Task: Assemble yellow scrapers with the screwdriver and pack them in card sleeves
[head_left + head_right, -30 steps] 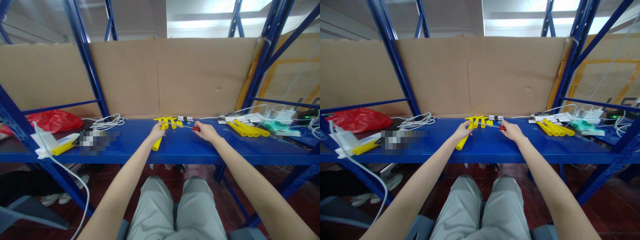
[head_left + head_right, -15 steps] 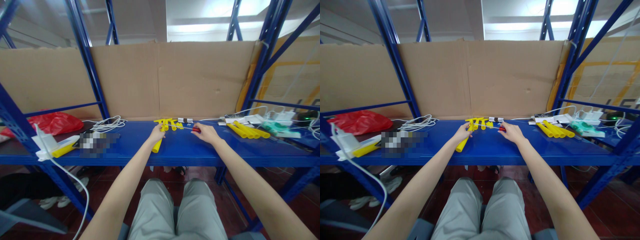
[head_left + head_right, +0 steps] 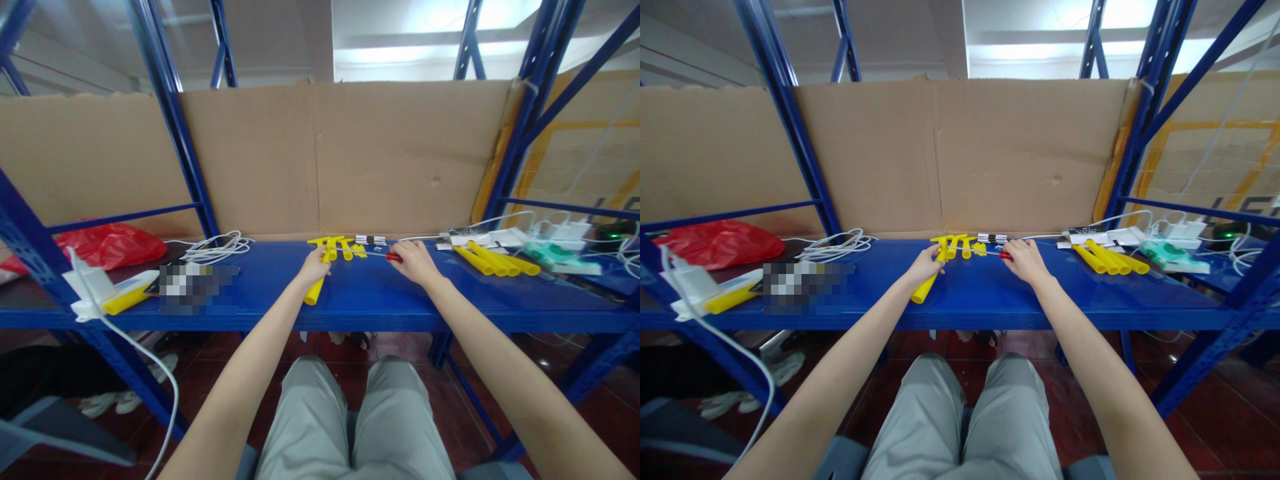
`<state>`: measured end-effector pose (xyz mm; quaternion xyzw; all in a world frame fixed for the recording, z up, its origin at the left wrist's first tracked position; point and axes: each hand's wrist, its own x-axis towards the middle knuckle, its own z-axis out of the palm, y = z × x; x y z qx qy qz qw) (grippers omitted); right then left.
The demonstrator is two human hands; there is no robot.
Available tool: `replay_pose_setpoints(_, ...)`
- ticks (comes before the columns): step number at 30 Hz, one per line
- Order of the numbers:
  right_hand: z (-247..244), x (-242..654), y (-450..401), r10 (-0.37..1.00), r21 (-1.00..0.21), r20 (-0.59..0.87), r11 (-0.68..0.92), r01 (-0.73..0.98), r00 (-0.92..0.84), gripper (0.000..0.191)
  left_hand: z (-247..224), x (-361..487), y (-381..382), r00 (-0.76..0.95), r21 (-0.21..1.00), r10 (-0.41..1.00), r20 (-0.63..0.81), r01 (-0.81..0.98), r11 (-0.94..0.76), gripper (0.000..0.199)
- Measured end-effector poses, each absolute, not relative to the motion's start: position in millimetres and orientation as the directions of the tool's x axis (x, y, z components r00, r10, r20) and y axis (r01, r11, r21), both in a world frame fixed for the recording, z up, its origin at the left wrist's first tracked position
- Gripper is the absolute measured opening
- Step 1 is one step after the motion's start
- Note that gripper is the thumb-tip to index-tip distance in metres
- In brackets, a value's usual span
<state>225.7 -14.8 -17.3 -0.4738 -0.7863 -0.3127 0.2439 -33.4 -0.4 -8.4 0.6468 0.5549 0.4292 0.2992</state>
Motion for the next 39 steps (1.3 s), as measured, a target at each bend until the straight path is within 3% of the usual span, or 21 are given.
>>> replay_pose_setpoints(8,-21,230,-10,0.538,0.299,0.713,0.347,0.889,-0.45,0.024,-11,-34,3,0.034,0.876,0.975,0.222,0.432,-0.214,0.058)
replay_pose_setpoints(15,-20,225,-14,0.627,0.285,0.66,0.299,0.91,-0.413,0.029,-11,-35,4,0.011,0.883,0.978,0.207,0.427,-0.192,0.067)
replay_pose_setpoints(23,-19,218,-16,0.796,0.14,0.517,0.286,0.948,-0.316,0.033,-7,-34,-1,0.023,0.874,0.977,0.214,0.441,-0.202,0.061)
replay_pose_setpoints(30,-18,217,-21,0.786,0.064,0.541,0.316,0.947,-0.299,0.027,-11,-36,5,0.021,0.877,0.974,0.227,0.431,-0.214,0.062)
replay_pose_setpoints(39,-17,220,-20,0.737,0.142,0.584,0.318,0.937,-0.339,0.011,-11,-33,4,0.012,0.875,0.976,0.218,0.44,-0.201,0.063)
